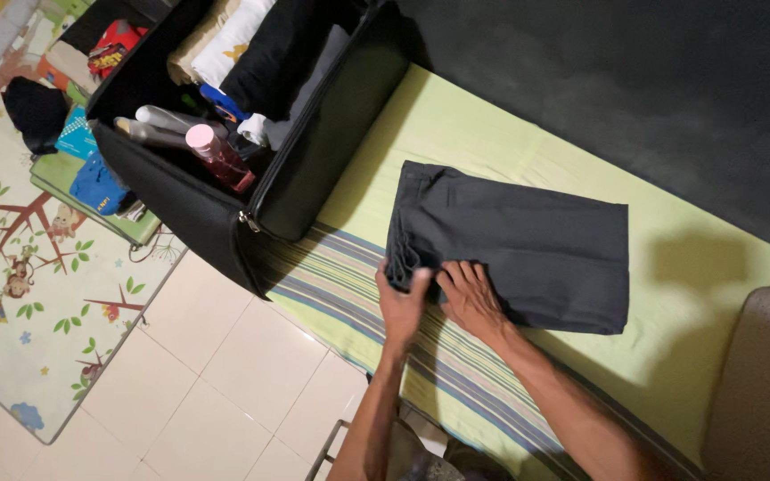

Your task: The person folds a pair of dark grey trousers on a bed next to an open suitcase. They smooth the fabric, fold the legs together, and then fold the garment into a compact rectangle before placing it into the suitcase. The person then picks up a blue denim jacket from a laundry basket and begins to fold it on the bed.

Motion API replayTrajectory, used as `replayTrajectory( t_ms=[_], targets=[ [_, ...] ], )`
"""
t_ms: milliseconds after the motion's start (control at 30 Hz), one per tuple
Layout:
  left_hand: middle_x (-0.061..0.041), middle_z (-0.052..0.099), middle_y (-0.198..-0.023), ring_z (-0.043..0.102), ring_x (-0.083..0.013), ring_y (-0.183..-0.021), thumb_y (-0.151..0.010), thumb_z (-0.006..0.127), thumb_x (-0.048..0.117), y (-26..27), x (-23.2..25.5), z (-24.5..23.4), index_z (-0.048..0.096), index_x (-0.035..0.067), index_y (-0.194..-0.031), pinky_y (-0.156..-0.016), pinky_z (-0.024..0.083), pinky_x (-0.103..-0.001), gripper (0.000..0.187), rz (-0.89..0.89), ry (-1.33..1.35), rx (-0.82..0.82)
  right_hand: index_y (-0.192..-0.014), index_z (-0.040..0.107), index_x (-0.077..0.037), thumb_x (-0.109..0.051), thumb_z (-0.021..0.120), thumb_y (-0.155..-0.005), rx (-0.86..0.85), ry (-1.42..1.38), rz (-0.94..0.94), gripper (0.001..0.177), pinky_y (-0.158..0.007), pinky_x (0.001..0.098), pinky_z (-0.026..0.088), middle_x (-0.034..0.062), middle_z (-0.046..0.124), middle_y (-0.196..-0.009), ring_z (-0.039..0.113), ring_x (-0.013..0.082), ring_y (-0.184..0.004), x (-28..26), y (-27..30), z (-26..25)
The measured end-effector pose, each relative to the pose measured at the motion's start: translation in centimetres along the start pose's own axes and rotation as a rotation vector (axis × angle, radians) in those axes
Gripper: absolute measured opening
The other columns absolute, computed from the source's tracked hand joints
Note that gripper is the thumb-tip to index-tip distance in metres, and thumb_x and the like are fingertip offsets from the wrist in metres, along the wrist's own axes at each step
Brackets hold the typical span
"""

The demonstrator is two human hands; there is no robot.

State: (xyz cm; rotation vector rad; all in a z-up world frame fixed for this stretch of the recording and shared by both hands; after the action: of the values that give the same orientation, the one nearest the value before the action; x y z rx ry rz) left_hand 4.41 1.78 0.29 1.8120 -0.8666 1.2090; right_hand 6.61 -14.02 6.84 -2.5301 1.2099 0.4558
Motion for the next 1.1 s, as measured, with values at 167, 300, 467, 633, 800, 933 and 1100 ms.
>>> replayTrajectory(
  t_ms=[167,300,467,633,800,933,1100],
  targets=[
    [-0.019,0.066,-0.111,0.062,-0.0256,-0.092,-0.091,0.059,0.004,-1.9,-0.5,1.1,0.058,-0.005,-0.137,-0.081,0.052,-0.04,0.047,-0.133,0.5,-0.068,-0.132,0.054,-0.004,-0.017,0.085,-0.075,0.038,-0.023,0.052,0.067,-0.094,0.0492,0.039,0.0173,0.054,-0.13,0.051,0.0359,-0.116,0.1,0.2,0.2],
    [-0.009,0.069,-0.103,0.065,-0.0194,-0.091,-0.086,0.055,0.005,-2.4,-2.2,1.4,0.057,0.003,-0.134,-0.08,0.054,-0.033,0.048,-0.281,0.704,-0.147,-0.133,0.052,-0.002,-0.015,0.085,-0.067,0.067,0.094,0.252,0.075,-0.093,0.0506,0.039,0.0195,0.052,-0.129,0.05,0.0377,-0.115,1.6,1.7,-0.2],
    [-0.016,0.07,-0.104,0.068,-0.0258,-0.093,-0.086,0.07,0.015,-3.5,-2.1,0.9,0.054,-0.002,-0.124,-0.085,0.055,-0.038,0.044,0.003,0.215,0.104,-0.138,0.05,-0.003,-0.014,0.084,-0.07,0.035,0.156,0.149,0.077,-0.094,0.0506,0.041,0.0193,0.052,-0.124,0.051,0.0368,-0.111,2.4,3.0,0.8],
    [-0.024,0.07,-0.108,0.067,-0.0411,-0.101,-0.099,0.068,0.034,-2.1,-0.2,-0.5,0.062,-0.001,-0.128,-0.09,0.052,-0.045,0.046,0.069,-0.283,0.106,-0.143,0.056,-0.009,-0.008,0.071,-0.085,-0.009,0.238,0.09,0.06,-0.086,0.0411,0.051,0.0119,0.056,-0.111,0.058,0.0299,-0.102,3.6,4.4,2.1],
    [-0.023,0.066,-0.123,0.061,-0.0433,-0.114,-0.1,0.056,0.025,-1.7,-0.2,-1.0,0.062,0.003,-0.132,-0.099,0.048,-0.049,0.039,0.18,-0.579,0.144,-0.127,0.062,-0.003,-0.033,0.069,-0.094,0.067,-0.16,0.136,0.045,-0.073,0.0436,0.053,0.0145,0.06,-0.1,0.062,0.0329,-0.086,4.1,5.0,0.8],
    [-0.024,0.06,-0.133,0.055,-0.0443,-0.117,-0.087,0.059,0.023,-0.9,3.9,-0.1,0.053,-0.002,-0.14,-0.099,0.045,-0.053,0.058,0.406,-0.719,0.249,-0.119,0.068,-0.009,-0.022,0.06,-0.106,0.335,-0.131,0.411,0.02,-0.085,0.0446,0.051,0.0114,0.064,-0.105,0.063,0.0326,-0.096,7.9,4.9,-1.7],
    [-0.026,0.059,-0.125,0.056,-0.0463,-0.114,-0.099,0.062,0.038,-4.3,6.6,1.3,0.054,-0.004,-0.13,-0.095,0.045,-0.055,0.053,0.346,-0.668,0.211,-0.129,0.064,-0.005,-0.015,0.055,-0.101,0.458,0.04,0.521,0.031,-0.099,0.0563,0.039,0.0181,0.06,-0.131,0.053,0.0384,-0.119,13.4,4.6,-4.9]
  ],
)
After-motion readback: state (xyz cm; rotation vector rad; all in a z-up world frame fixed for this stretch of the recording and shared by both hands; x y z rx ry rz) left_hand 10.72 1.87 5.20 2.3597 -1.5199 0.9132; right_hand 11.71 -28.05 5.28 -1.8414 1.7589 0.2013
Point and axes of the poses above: each hand's wrist, its own y-axis away from the middle knuckle, its own z-axis out of the palm, x = y × z, the point moved 5 cm from there along -y, towards the middle knuckle
